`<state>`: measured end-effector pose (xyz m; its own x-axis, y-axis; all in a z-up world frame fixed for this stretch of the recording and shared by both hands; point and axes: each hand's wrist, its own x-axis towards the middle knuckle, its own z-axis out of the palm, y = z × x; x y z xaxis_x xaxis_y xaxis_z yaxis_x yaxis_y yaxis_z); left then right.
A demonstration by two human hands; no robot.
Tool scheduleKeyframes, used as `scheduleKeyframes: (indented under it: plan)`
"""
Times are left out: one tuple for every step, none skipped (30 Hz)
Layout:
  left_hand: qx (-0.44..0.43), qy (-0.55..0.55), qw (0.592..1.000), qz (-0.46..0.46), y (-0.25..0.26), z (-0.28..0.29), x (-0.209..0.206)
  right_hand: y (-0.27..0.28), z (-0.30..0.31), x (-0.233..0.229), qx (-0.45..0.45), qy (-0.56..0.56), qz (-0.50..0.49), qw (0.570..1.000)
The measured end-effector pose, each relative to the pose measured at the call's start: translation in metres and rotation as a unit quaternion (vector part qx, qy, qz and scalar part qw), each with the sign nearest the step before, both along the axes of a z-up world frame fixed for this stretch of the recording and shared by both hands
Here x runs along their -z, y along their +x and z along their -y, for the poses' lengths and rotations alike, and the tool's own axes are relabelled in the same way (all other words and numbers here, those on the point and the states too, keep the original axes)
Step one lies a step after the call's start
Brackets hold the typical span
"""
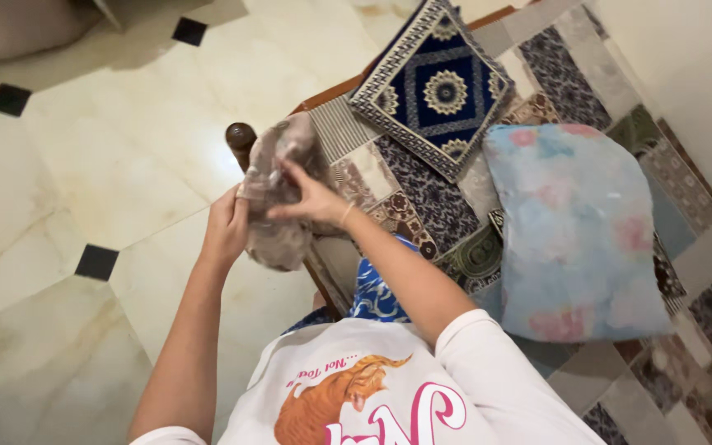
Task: The person folds a brown fabric cushion cover, smoothing it with their hands, and then handles a patterned fabric piece, turning and smoothing it.
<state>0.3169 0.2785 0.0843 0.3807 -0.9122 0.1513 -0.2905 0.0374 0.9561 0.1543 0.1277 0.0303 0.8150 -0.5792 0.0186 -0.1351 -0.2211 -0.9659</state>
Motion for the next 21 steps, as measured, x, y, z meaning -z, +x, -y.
scheduleKeyframes:
  plan:
    - [-0.011,0.026,1.0,0.013,0.002,-0.001,-0.01,0.011,-0.006,0.01,-0.028,-0.109,0.011,0.994]
    - [-0.022,0.052,0.998,0.025,0.005,-0.004,-0.018,0.022,-0.012,0.018,0.0,-0.068,-0.043,0.997]
    - [-0.055,0.057,0.996,0.047,0.008,-0.005,-0.024,0.033,-0.014,0.024,0.025,-0.029,-0.098,0.994]
    - [-0.087,0.063,0.992,0.069,0.012,-0.006,-0.028,0.043,-0.014,0.027,0.048,0.01,-0.156,0.987]
    - [-0.12,0.068,0.986,0.09,0.018,-0.008,-0.032,0.047,-0.008,0.026,0.027,0.032,-0.124,0.991]
    - [-0.137,0.052,0.986,0.078,0.026,-0.012,-0.035,0.049,0.0,0.021,0.006,0.055,-0.093,0.994]
    - [-0.153,0.038,0.985,0.066,0.035,-0.019,-0.039,0.05,0.004,0.015,-0.015,0.08,-0.065,0.995]
    - [-0.17,0.024,0.984,0.053,0.042,-0.025,-0.042,0.054,0.005,0.007,-0.067,0.086,-0.036,0.993]
    - [-0.177,0.023,0.983,0.047,0.047,-0.028,-0.044,0.059,0.005,-0.001,-0.121,0.091,-0.008,0.988]
    - [-0.183,0.023,0.982,0.041,0.051,-0.03,-0.048,0.066,0.004,-0.007,-0.174,0.097,0.019,0.98]
    - [-0.189,0.022,0.981,0.035,0.054,-0.031,-0.052,0.075,-0.005,-0.009,-0.165,0.026,-0.01,0.986]
    - [-0.188,0.019,0.981,0.043,0.054,-0.031,-0.057,0.087,-0.019,-0.006,-0.156,-0.047,-0.036,0.986]
    - [-0.186,0.017,0.981,0.052,0.052,-0.031,-0.062,0.099,-0.029,-0.002,-0.145,-0.119,-0.061,0.98]
    - [-0.184,0.016,0.981,0.06,0.051,-0.03,-0.068,0.112,-0.034,0.003,-0.102,-0.111,-0.029,0.988]
    - [-0.191,0.03,0.979,0.059,0.051,-0.029,-0.074,0.124,-0.038,0.009,-0.057,-0.101,0.002,0.993]
    - [-0.198,0.044,0.978,0.059,0.052,-0.028,-0.078,0.134,-0.04,0.014,-0.012,-0.09,0.031,0.995]
    - [-0.203,0.057,0.976,0.059,0.057,-0.03,-0.082,0.144,-0.034,0.015,0.029,0.046,0.026,0.998]
    - [-0.21,0.072,0.968,0.113,0.066,-0.035,-0.084,0.152,-0.022,0.012,0.069,0.182,0.018,0.981]
    - [-0.215,0.088,0.958,0.166,0.075,-0.041,-0.083,0.152,-0.005,0.005,0.04,0.234,-0.002,0.971]
    - [-0.219,0.104,0.945,0.219,0.083,-0.048,-0.077,0.148,0.011,-0.005,0.01,0.286,-0.022,0.958]
    - [-0.237,0.122,0.929,0.258,0.092,-0.051,-0.067,0.147,0.018,-0.017,-0.033,0.317,-0.003,0.948]
